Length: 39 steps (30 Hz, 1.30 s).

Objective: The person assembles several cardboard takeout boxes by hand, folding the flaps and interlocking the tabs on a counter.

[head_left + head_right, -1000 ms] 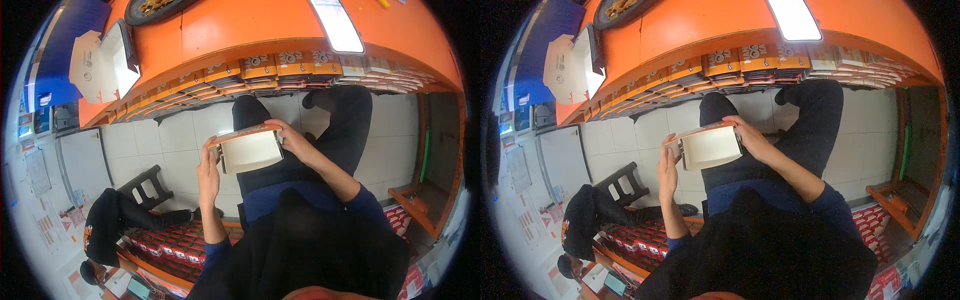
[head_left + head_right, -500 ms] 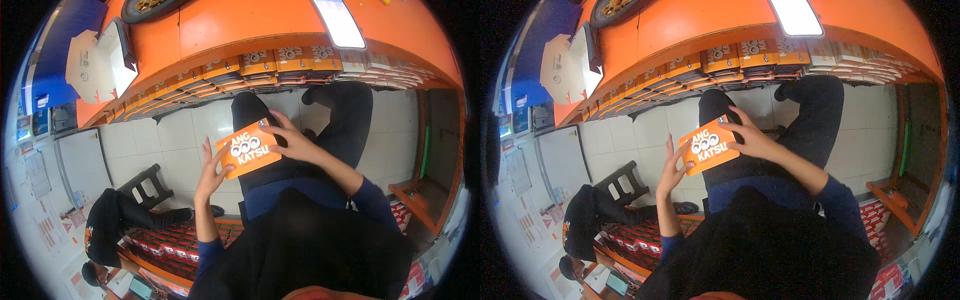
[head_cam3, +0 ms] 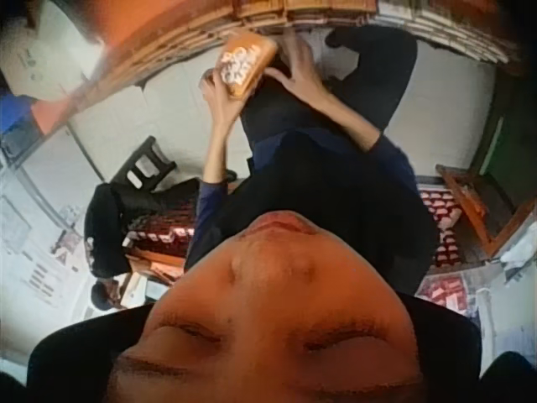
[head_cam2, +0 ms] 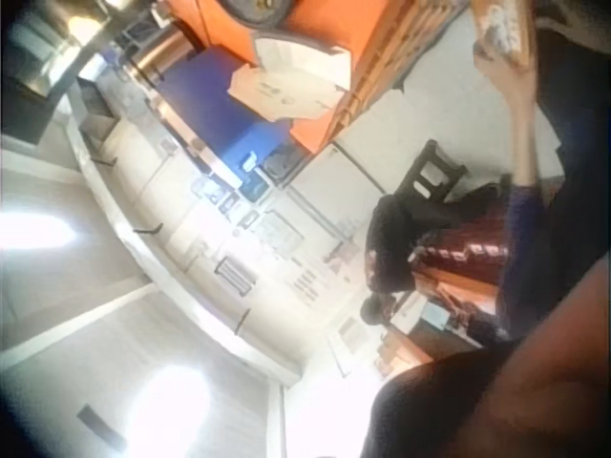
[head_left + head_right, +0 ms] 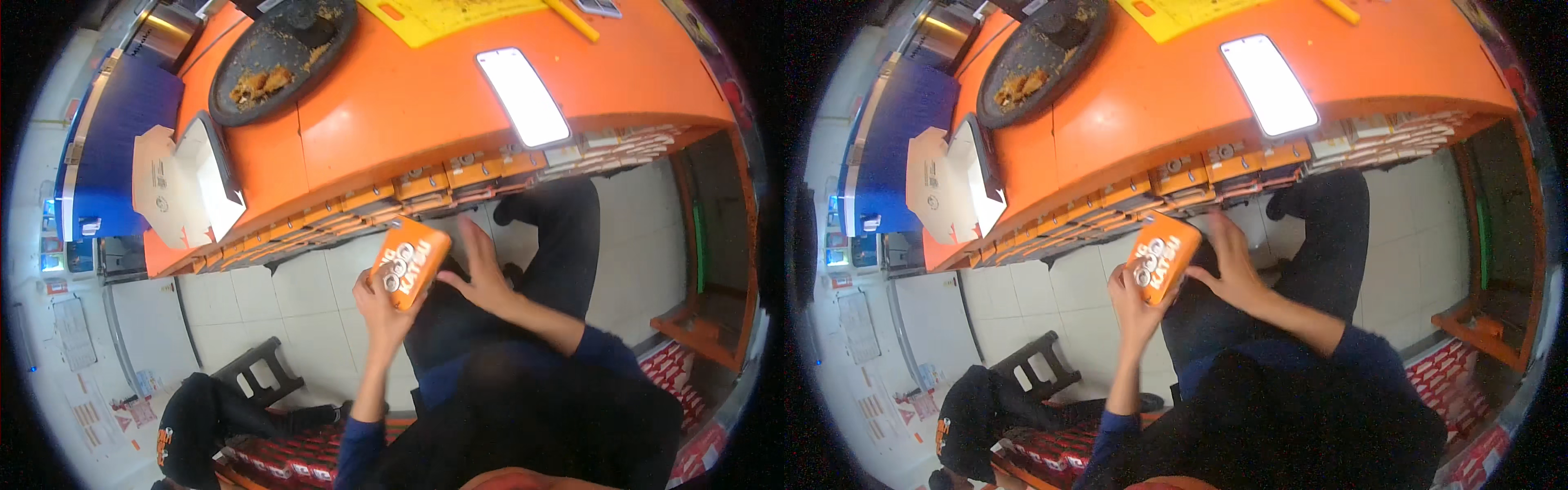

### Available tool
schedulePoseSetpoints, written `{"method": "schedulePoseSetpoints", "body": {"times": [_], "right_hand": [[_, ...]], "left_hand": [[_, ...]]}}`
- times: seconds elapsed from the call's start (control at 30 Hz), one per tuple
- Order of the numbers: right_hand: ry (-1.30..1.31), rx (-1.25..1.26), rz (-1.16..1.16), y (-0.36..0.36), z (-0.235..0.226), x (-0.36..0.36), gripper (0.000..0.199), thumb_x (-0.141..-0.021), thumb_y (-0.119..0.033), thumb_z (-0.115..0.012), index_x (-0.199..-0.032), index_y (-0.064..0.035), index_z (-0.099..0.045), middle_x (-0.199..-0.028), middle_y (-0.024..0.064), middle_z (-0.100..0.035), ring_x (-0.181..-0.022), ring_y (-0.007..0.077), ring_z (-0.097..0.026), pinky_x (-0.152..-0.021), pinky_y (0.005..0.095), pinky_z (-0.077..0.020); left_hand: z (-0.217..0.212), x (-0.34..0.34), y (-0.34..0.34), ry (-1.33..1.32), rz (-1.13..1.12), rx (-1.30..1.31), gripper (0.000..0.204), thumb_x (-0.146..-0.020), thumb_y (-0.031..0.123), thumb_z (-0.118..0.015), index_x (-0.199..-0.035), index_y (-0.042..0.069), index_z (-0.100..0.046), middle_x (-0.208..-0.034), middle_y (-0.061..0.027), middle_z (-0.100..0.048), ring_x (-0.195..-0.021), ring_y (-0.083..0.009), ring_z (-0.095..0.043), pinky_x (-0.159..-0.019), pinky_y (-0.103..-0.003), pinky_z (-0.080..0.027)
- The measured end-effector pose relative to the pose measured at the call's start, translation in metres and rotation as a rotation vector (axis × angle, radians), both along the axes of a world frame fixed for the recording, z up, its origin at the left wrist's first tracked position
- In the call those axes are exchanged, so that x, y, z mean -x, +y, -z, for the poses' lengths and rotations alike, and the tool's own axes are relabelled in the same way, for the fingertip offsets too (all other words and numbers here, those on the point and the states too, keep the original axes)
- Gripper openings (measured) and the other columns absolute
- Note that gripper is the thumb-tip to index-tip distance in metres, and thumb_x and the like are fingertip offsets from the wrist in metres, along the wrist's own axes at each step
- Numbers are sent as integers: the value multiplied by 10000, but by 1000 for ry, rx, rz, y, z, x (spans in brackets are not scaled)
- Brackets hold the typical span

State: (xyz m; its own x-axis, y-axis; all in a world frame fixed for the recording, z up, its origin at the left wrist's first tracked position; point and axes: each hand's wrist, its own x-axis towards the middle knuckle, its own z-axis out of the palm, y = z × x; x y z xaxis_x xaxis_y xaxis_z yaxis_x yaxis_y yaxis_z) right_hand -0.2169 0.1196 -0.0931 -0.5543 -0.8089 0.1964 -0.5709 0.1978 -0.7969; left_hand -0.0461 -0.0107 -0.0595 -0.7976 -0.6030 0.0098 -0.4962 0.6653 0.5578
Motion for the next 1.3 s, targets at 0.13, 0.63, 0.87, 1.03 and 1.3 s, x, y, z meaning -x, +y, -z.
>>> {"method": "schedulePoseSetpoints", "body": {"times": [0.13, 0.63, 0.87, 1.03, 1.3], "right_hand": [[-1028, 202, 95, -30, 15, -18, 938, -929, -329, -688, -1554, -16, -64, -1504, 232, -319, -1365, 326, -375, -1109, 435, -353], [-867, -26, 187, -161, 131, 106, 361, -921, -274, -649, -1087, 47, -655, -1120, 263, -621, -1100, 417, -554, -901, 506, -460], [-847, 202, 405, -69, 71, 90, 516, -1023, -437, -494, -1376, -61, -502, -1151, 103, -541, -945, 199, -603, -675, 328, -577], [-985, 105, 214, -30, 35, 96, 464, -1045, -440, -453, -1305, -79, -582, -1106, 57, -565, -957, 163, -580, -755, 305, -504], [172, 409, 153, -35, -123, 41, 360, -895, 15, -605, -1234, -94, -652, -1129, 98, -576, -977, 244, -594, -805, 332, -496]], "left_hand": [[-39, 67, 30, -152, -98, 38, 1117, -652, 349, -869, -1554, 113, -254, -1534, -335, -120, -1429, -536, -119, -1146, -619, -152], [-171, 37, -303, 357, -590, -161, 499, -910, 400, -693, -1119, -53, -708, -983, -139, -731, -905, -249, -697, -716, -341, -559], [-151, 26, -328, 500, -600, -491, 406, -871, 353, -743, -1066, -2, -748, -905, -52, -713, -769, -155, -619, -671, -311, -518], [-134, 1, -348, 380, -612, 78, 307, -919, 241, -685, -1049, -37, -699, -761, -66, -648, -643, -191, -572, -617, -372, -453], [-196, 88, -165, 515, -475, 1121, 130, -942, 98, -624, -1042, 21, -658, -854, -113, -620, -683, -278, -631, -551, -359, -503]]}}
